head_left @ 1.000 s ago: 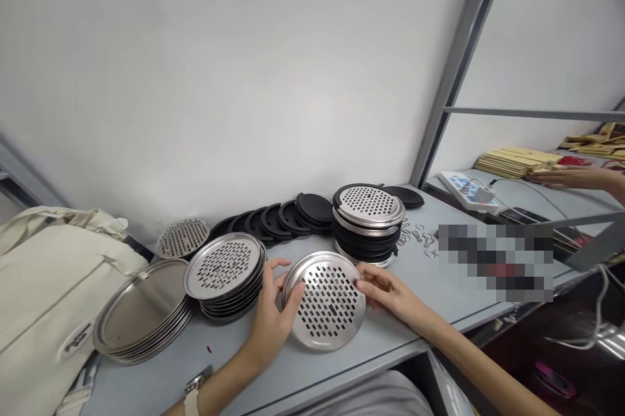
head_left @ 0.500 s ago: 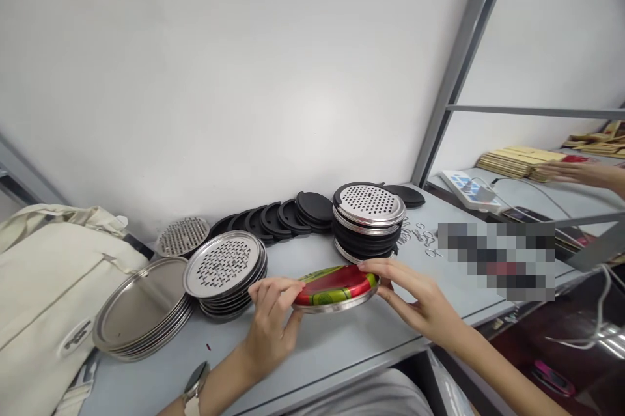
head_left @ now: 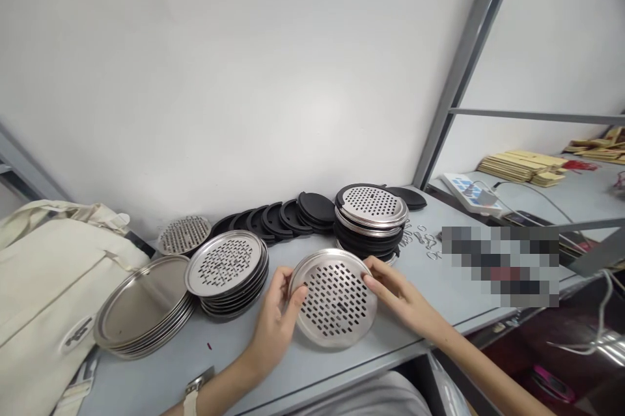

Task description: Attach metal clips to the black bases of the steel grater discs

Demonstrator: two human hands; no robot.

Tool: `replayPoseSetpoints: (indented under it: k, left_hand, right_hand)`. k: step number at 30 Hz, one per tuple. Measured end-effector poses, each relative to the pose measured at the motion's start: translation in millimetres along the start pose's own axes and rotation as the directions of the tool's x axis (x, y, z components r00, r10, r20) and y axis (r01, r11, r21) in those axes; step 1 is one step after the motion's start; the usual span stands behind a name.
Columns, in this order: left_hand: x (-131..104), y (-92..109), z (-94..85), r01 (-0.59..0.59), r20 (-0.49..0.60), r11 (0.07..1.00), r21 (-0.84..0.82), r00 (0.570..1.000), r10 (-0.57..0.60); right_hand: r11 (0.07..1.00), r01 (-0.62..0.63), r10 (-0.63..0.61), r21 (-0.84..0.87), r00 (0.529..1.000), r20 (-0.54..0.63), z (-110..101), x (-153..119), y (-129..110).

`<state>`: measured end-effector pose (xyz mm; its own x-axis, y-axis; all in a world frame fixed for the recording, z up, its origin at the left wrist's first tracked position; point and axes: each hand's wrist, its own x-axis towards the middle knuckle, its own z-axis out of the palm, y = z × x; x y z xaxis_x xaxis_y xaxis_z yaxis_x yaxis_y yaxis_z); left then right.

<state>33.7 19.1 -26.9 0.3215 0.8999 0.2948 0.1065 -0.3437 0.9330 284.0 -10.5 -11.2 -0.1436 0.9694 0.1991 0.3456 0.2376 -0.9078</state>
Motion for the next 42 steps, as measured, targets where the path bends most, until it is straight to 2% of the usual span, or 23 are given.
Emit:
replayPoseSetpoints:
  k: [2, 4, 6, 7, 9, 11, 15, 17, 20, 25, 27, 29, 31, 33, 38, 42]
  left_hand:
    - [3.6, -1.9, 1.1, 0.075, -0.026, 0.989, -0.131, 0.997, -0.079]
    - [7.0, -6.7, 0.7, 0.159, -0.062, 0.953, -0.258, 0.982, -0.181]
    - [9.3, -12.0, -0.3, 0.238, -0.076, 0.896, -0.374, 0.955, -0.286]
    - [9.9, -14.1, -0.6, 0.266, -0.076, 0.871, -0.413, 0.943, -0.324]
    - [10.3, -16.2, -0.5, 0.294, -0.076, 0.843, -0.451, 0.928, -0.364]
    - [10.2, -15.4, 0.3, 0.303, -0.064, 0.833, -0.463, 0.926, -0.373]
    - [10.1, -9.1, 2.5, 0.337, -0.013, 0.804, -0.49, 0.919, -0.393]
    - [10.3, -5.8, 2.7, 0.354, 0.009, 0.785, -0.509, 0.914, -0.406]
    - [10.6, -3.1, 1.5, 0.431, 0.117, 0.706, -0.562, 0.887, -0.448]
    - [12.3, -5.4, -1.7, 0.609, 0.341, 0.577, -0.544, 0.789, -0.511]
    - [13.4, -7.8, -3.0, 0.652, 0.393, 0.535, -0.537, 0.754, -0.526]
    - [14.7, -10.2, -4.0, 0.671, 0.416, 0.503, -0.545, 0.737, -0.533]
    - [15.8, -12.4, -4.8, 0.673, 0.418, 0.483, -0.561, 0.733, -0.536]
    - [16.5, -13.8, -5.3, 0.665, 0.408, 0.473, -0.577, 0.737, -0.538]
    - [16.3, -17.1, -5.0, 0.655, 0.393, 0.476, -0.587, 0.744, -0.54]
    - [14.6, -20.4, -3.7, 0.698, 0.458, 0.478, -0.533, 0.713, -0.531]
  right_hand:
    - [0.988, -0.109, 0.091, 0.11, 0.984, 0.152, 1.4, 1.2, 5.4]
    - [0.968, -0.194, 0.127, 0.161, 0.927, 0.353, 2.3, 1.0, 11.2]
    - [0.949, -0.253, 0.134, 0.187, 0.863, 0.487, 4.2, 0.5, 15.6]
    - [0.94, -0.273, 0.138, 0.205, 0.853, 0.503, 5.6, 0.3, 16.9]
    - [0.922, -0.296, 0.152, 0.249, 0.869, 0.471, 9.3, 0.2, 18.3]
    - [0.913, -0.3, 0.161, 0.277, 0.888, 0.431, 13.1, 0.1, 18.8]
    - [0.87, -0.323, 0.147, 0.373, 0.892, 0.428, 20.7, 0.1, 22.2]
    - [0.761, -0.39, 0.153, 0.518, 0.885, 0.441, 24.0, 1.1, 25.2]
    - [0.523, -0.506, 0.158, 0.686, 0.848, 0.506, 26.3, 4.3, 29.4]
    - [0.261, -0.621, 0.112, 0.739, 0.78, 0.616, 24.6, 7.5, 30.1]
    - [0.168, -0.661, 0.115, 0.732, 0.75, 0.651, 24.5, 7.6, 29.3]
    - [0.101, -0.68, 0.118, 0.726, 0.733, 0.67, 25.2, 7.8, 28.9]
    - [0.077, -0.686, 0.118, 0.723, 0.727, 0.677, 26.4, 8.1, 28.8]
    - [0.09, -0.678, 0.115, 0.73, 0.735, 0.668, 27.8, 8.0, 28.2]
    - [0.177, -0.632, 0.146, 0.754, 0.775, 0.615, 30.1, 4.6, 24.2]
    - [0.264, -0.605, 0.205, 0.751, 0.796, 0.569, 25.4, 2.0, 24.2]
